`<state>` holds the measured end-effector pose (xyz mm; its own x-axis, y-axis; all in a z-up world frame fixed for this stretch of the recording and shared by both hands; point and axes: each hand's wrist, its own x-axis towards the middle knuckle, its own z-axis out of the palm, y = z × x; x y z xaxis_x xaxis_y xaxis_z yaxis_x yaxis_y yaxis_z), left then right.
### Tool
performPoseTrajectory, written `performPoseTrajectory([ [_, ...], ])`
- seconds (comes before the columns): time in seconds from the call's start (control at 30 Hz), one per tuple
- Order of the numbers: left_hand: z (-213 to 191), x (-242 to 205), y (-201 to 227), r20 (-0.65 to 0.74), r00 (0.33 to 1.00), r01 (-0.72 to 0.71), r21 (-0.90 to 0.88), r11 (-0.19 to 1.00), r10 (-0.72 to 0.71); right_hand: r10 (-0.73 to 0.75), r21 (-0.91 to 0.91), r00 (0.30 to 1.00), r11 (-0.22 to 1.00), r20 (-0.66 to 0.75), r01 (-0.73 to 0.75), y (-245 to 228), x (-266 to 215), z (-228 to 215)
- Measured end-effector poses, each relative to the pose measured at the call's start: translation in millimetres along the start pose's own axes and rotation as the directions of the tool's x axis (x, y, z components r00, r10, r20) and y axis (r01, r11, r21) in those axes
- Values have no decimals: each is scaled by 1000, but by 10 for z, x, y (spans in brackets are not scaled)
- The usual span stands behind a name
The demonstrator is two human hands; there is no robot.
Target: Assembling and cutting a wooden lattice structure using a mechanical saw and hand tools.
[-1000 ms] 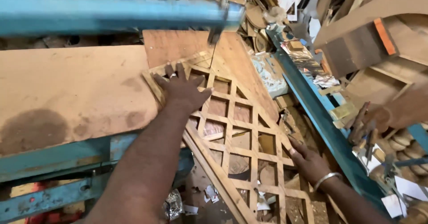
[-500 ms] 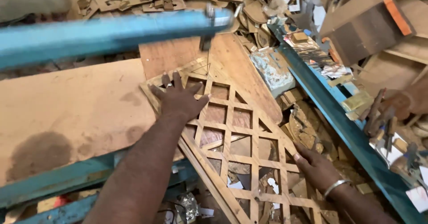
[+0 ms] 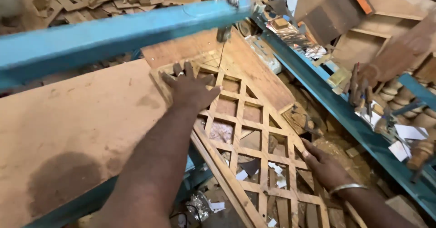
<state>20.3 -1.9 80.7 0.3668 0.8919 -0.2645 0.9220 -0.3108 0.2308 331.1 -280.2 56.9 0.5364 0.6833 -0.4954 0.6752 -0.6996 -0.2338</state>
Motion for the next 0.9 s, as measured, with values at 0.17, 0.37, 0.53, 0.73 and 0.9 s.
performPoseTrajectory([
  [0.17,-46,23,-58,5,999,-51,3,999,51,-6,35,998,999,-56,8,80,-63,143],
  [0.37,15,138,-79,-4,999,-40,49,998,40,-113,70,987,990,-116,122,54,-179,224],
  [0.53,0,170,-77,36,999,-16,49,999,14,-75,-69,990,995,-120,67,14,-231,255],
  [0.73,108,166,-108,-17,1000,-26,17,1000,26,-211,56,972,975,-101,217,-95,-367,288],
  [0.9,62,-99,-6,-26,999,-24,-45,999,23,-163,1,986,987,-46,163,-312,-529,234],
])
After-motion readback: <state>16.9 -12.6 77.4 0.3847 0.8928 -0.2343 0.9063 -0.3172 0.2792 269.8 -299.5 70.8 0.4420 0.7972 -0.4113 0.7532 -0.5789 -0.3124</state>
